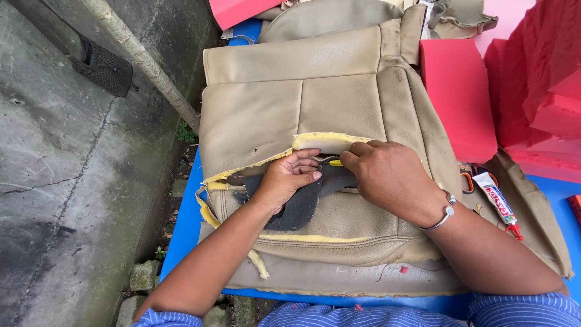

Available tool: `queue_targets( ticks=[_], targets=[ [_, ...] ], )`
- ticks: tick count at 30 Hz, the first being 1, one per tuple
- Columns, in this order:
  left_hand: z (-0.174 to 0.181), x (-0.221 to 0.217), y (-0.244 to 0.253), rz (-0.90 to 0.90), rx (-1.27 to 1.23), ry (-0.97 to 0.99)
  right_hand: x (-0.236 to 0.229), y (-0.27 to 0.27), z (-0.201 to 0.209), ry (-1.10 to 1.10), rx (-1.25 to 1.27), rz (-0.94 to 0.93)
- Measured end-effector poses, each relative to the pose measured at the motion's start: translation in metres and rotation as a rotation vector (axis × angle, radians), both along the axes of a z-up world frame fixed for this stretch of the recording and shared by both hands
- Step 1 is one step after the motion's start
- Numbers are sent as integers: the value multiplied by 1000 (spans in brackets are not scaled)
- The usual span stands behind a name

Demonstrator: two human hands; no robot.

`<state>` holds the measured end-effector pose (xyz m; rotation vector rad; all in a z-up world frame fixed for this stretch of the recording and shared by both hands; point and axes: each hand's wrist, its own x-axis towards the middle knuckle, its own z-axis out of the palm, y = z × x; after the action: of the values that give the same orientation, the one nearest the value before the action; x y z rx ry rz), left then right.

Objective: Repairing a tear in a car seat cover by trimming foam and adjusting the material with a utility knife.

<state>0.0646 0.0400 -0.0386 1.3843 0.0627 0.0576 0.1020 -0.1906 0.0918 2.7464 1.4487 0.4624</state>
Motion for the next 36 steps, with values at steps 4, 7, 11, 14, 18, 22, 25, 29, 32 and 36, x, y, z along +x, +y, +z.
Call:
queue_targets(
  ticks=[4, 7, 11, 14, 18, 22, 25, 29, 32, 36],
  targets=[
    [-7, 22, 2, -28, 13, -11, 12, 3, -6, -10, 2, -33],
    [-13, 34, 2, -30, -23, -22, 24, 4, -17, -14, 18, -45],
    [-19, 40, 0, -17, 5, -74, 31, 1, -23, -44, 29, -62],
    [-22, 34, -4, 4, 23, -95, 27, -1, -24, -68, 32, -60],
    [-20, 23, -8, 24, 78, -121, 18, -1, -18, -116, 17, -43],
    [-26, 16, -10, 35, 132, -137, 14, -4, -22, -151, 25, -26],
    [-25, 14, -7, 19, 200, -131, 12, -2, -20, -167, 23, -5],
    [-18, 11, -8, 1, 266, -143, 10, -1, -20, -168, 31, 27],
    [-18, 14, -7, -1, 271, -142, 8, 2, -18, -171, 23, 34],
    [-22, 13, -7, 13, 277, -138, 6, 5, -26, -199, 4, 5]
  ],
)
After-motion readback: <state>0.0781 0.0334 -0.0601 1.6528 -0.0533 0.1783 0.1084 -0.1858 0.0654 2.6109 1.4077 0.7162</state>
